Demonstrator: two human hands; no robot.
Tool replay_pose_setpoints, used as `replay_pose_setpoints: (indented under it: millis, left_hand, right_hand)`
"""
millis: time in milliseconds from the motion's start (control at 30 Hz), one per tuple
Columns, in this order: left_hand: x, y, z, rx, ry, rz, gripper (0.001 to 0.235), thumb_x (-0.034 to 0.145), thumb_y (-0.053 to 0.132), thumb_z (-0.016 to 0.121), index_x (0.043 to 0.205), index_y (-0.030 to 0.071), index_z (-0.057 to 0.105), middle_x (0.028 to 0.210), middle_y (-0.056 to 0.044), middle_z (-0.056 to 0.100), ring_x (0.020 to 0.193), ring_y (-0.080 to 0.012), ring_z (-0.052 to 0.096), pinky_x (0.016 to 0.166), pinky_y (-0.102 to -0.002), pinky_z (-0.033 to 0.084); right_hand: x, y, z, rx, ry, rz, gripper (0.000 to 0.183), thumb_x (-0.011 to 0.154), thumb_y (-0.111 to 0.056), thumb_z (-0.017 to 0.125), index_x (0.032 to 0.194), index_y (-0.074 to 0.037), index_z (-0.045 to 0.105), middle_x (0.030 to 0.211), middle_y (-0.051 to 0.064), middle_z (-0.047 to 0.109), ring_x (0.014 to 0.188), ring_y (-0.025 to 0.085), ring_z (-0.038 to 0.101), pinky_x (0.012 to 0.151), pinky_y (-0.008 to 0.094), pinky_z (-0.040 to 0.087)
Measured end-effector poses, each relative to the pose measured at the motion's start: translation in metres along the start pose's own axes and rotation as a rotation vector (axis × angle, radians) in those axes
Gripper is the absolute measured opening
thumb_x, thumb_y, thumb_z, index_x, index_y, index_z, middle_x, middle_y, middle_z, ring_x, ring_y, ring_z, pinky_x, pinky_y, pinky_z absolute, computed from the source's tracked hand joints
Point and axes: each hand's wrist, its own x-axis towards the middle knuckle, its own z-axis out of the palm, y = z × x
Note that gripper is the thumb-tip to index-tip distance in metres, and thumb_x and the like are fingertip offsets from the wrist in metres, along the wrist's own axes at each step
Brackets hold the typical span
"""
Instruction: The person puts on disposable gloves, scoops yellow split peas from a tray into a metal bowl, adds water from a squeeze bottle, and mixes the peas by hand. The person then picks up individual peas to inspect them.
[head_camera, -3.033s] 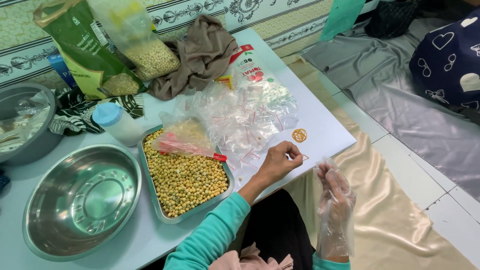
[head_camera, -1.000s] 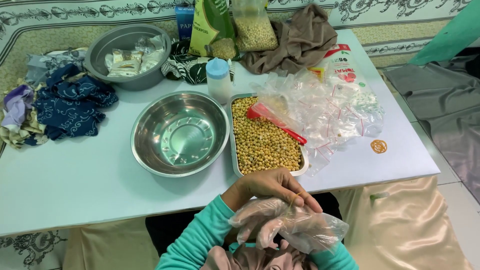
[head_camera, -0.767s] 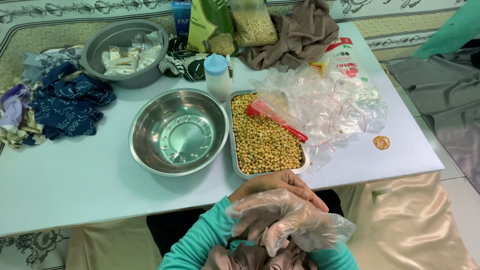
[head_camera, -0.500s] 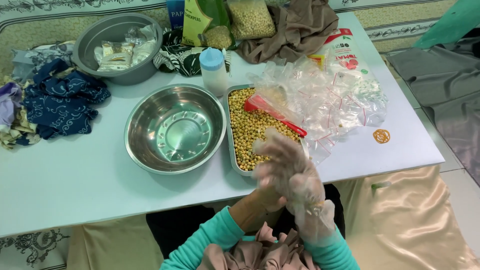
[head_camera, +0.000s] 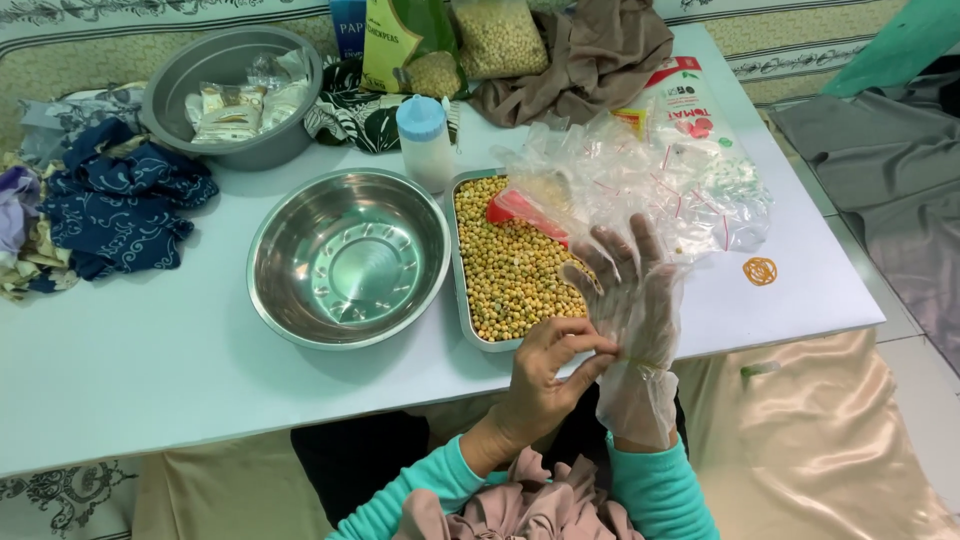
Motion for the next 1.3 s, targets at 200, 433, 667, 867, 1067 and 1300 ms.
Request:
replay_pose_setpoints:
  millis: [200,433,667,867,1067,1300]
  left_hand:
    - [0.010,0.006,-0.003,0.135,-0.073,0.113,0.016,0.078,0.005,0.076,0.092,0.007,0.068,0.109,-0.003,0.064,0.092,-0.0197,0.061,0.088,-0.034,0.049]
    - [-0.012,0.003,0.008,0.083,-0.172,0.242,0.012,0.080,0.013,0.067,0.090,0.007,0.064,0.115,-0.009,0.054,0.107,-0.0251,0.053,0.095,-0.038,0.045]
    - [-0.027,-0.014,0.013,0.148,-0.138,0.237,0.030,0.086,0.023,0.076,0.109,0.006,0.066,0.121,-0.009,0.059,0.105,-0.0244,0.060,0.096,-0.038,0.047]
    - [-0.027,-0.017,-0.001,0.179,-0.094,0.297,0.014,0.088,0.013,0.069,0.099,0.005,0.073,0.113,-0.008,0.068,0.099,-0.0221,0.066,0.092,-0.037,0.048]
    - [-0.028,-0.017,0.000,0.225,-0.031,0.327,0.015,0.086,0.020,0.076,0.091,0.011,0.065,0.100,-0.003,0.066,0.092,-0.0209,0.066,0.088,-0.036,0.047]
    - [-0.021,-0.017,0.018,0.327,-0.018,0.376,0.018,0.090,0.016,0.080,0.106,0.016,0.072,0.105,-0.002,0.058,0.095,-0.0203,0.060,0.087,-0.035,0.051]
  right_hand:
    - [-0.003,-0.002,0.014,-0.108,0.239,0.019,0.068,0.096,-0.034,0.072,0.153,-0.013,0.041,0.136,0.017,0.059,0.123,0.033,0.062,0.100,0.045,0.056]
    - [0.004,-0.014,0.052,-0.310,0.333,-0.104,0.059,0.103,-0.031,0.059,0.155,-0.013,0.039,0.133,0.011,0.060,0.119,0.027,0.062,0.101,0.040,0.054]
    - [0.008,-0.010,0.078,-1.152,0.297,-0.506,0.051,0.110,-0.020,0.056,0.156,-0.014,0.034,0.146,0.009,0.048,0.130,0.024,0.055,0.115,0.038,0.044]
    - [0.006,-0.010,0.071,-1.858,0.198,-0.701,0.056,0.108,-0.019,0.065,0.154,-0.009,0.034,0.152,0.015,0.044,0.137,0.033,0.050,0.122,0.047,0.043]
    - [0.010,-0.008,0.075,-1.957,0.143,-0.703,0.057,0.102,-0.012,0.072,0.149,-0.008,0.042,0.144,0.015,0.050,0.136,0.036,0.050,0.117,0.049,0.042]
    - [0.015,-0.003,0.066,-2.060,0.074,-0.733,0.053,0.095,-0.009,0.080,0.140,-0.006,0.053,0.136,0.015,0.056,0.127,0.035,0.057,0.115,0.050,0.040]
